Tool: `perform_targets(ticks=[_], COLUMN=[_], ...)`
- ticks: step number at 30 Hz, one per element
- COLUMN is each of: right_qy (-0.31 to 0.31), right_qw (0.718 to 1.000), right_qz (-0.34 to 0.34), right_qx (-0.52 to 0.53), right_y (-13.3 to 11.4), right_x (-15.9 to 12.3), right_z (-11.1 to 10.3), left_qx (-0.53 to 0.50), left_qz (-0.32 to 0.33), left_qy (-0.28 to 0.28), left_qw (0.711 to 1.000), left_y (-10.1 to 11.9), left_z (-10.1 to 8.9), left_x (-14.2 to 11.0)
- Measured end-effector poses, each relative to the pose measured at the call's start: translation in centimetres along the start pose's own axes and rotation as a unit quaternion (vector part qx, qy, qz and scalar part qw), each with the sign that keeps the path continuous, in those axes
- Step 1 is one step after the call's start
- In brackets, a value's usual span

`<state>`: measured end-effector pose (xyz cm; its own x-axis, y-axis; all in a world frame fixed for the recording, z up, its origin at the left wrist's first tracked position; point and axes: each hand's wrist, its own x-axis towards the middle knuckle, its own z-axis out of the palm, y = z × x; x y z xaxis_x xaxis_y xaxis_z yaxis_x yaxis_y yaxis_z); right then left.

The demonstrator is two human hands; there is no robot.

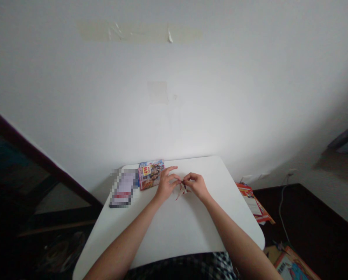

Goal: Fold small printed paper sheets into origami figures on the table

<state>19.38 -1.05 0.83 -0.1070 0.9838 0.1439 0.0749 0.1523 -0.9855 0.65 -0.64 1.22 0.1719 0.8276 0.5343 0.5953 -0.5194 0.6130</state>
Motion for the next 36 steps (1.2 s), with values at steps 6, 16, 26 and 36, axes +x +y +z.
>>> perform_targets(ticks=[6, 16, 26, 36], right_qy=[-0.021, -0.055, -0.045, -0.009], right_qw=[0.999, 0.99, 0.989, 0.988], right_qz=[-0.047, -0.126, -0.14, -0.151], right_qx=[0.003, -0.039, -0.027, -0.022], right_y=[-0.29, -0.37, -0.42, -0.17], right_x=[0.27, 0.41, 0.17, 0.35], right_z=[-0.69, -0.98, -0.54, -0.63], left_qx=[-0.021, -0.052, -0.066, -0.059], left_qz=[-0.024, -0.029, -0.019, -0.006], left_qy=[0.012, 0.017, 0.015, 0.054], left_qw=[0.999, 0.998, 0.998, 0.997], left_y=[-0.33, -0.25, -0.73, -0.45], left_z=[0.05, -0.07, 0.16, 0.05], left_x=[0.13, 0.13, 0.26, 0.19])
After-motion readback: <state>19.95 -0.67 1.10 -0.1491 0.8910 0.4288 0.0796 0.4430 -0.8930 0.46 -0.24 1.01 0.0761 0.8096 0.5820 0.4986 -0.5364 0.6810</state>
